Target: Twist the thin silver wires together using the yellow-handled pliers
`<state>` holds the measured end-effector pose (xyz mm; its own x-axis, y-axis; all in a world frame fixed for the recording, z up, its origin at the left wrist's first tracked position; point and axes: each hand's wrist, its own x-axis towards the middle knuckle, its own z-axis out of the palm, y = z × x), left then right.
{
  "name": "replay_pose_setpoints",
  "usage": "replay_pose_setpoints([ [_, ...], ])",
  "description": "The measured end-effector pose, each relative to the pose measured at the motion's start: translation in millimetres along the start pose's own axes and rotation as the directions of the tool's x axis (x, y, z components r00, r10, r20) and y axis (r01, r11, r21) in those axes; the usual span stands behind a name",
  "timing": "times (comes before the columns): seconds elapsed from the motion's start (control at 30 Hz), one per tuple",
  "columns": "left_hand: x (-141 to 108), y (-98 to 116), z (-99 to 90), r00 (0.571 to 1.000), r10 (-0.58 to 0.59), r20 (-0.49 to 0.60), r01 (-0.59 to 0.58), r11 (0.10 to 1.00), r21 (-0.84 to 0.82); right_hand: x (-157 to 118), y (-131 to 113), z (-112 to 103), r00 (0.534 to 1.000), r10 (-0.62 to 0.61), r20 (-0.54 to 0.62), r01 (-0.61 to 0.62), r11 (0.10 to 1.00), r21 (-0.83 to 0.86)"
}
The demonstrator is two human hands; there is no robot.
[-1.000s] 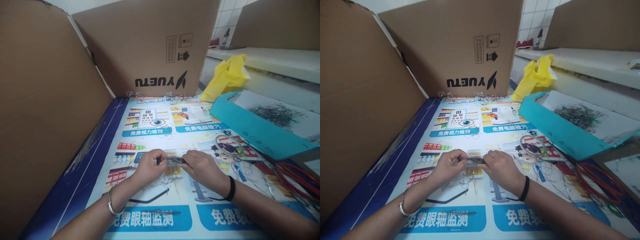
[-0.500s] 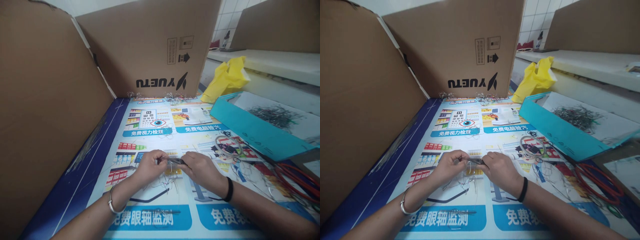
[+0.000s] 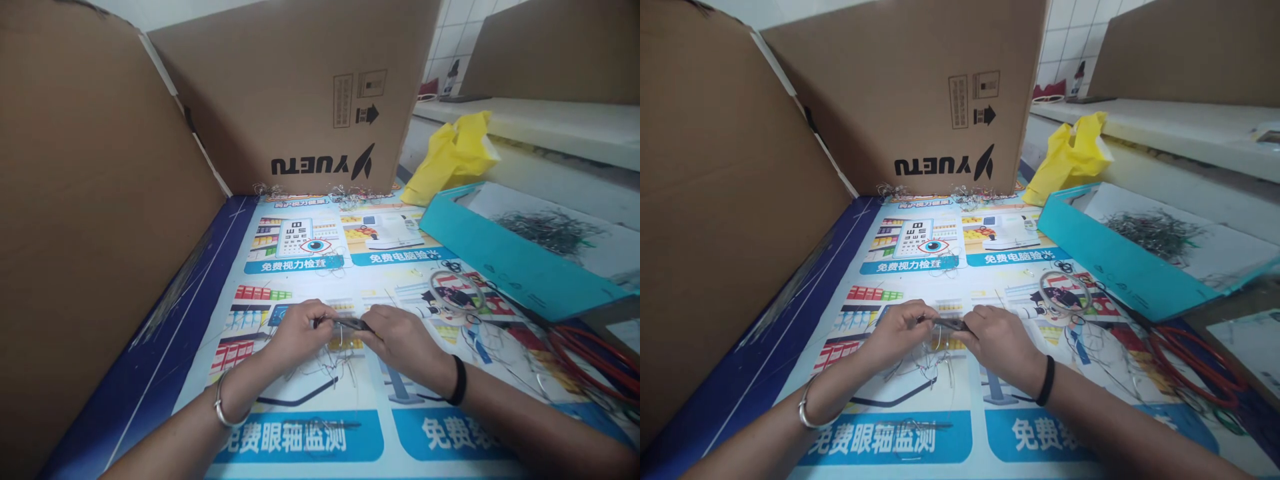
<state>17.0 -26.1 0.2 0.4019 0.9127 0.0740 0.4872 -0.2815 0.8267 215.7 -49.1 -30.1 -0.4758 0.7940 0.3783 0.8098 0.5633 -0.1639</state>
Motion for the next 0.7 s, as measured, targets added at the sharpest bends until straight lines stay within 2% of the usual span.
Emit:
replay_pose_setpoints([
  [0.17, -0.1, -1.3, 0.3, 0.998, 0.055, -0.001, -0.055, 0.996, 0.076, 0.3, 0.7, 0.3, 0.999, 0.005, 0.035, -0.004, 1.000, -0.018],
  [0.37, -0.9, -3.1, -0.3, 0.997, 0.075, -0.019, -0.070, 0.982, 0.178, 0.6, 3.6, -3.6, 0.997, 0.016, 0.075, -0.013, 0.999, -0.045],
  [0.7, -4.5, -1.5, 2.0, 0.980, 0.182, -0.076, -0.147, 0.933, 0.327, 5.0, -3.9, -15.1, 0.999, -0.036, -0.008, 0.033, 0.961, -0.274],
])
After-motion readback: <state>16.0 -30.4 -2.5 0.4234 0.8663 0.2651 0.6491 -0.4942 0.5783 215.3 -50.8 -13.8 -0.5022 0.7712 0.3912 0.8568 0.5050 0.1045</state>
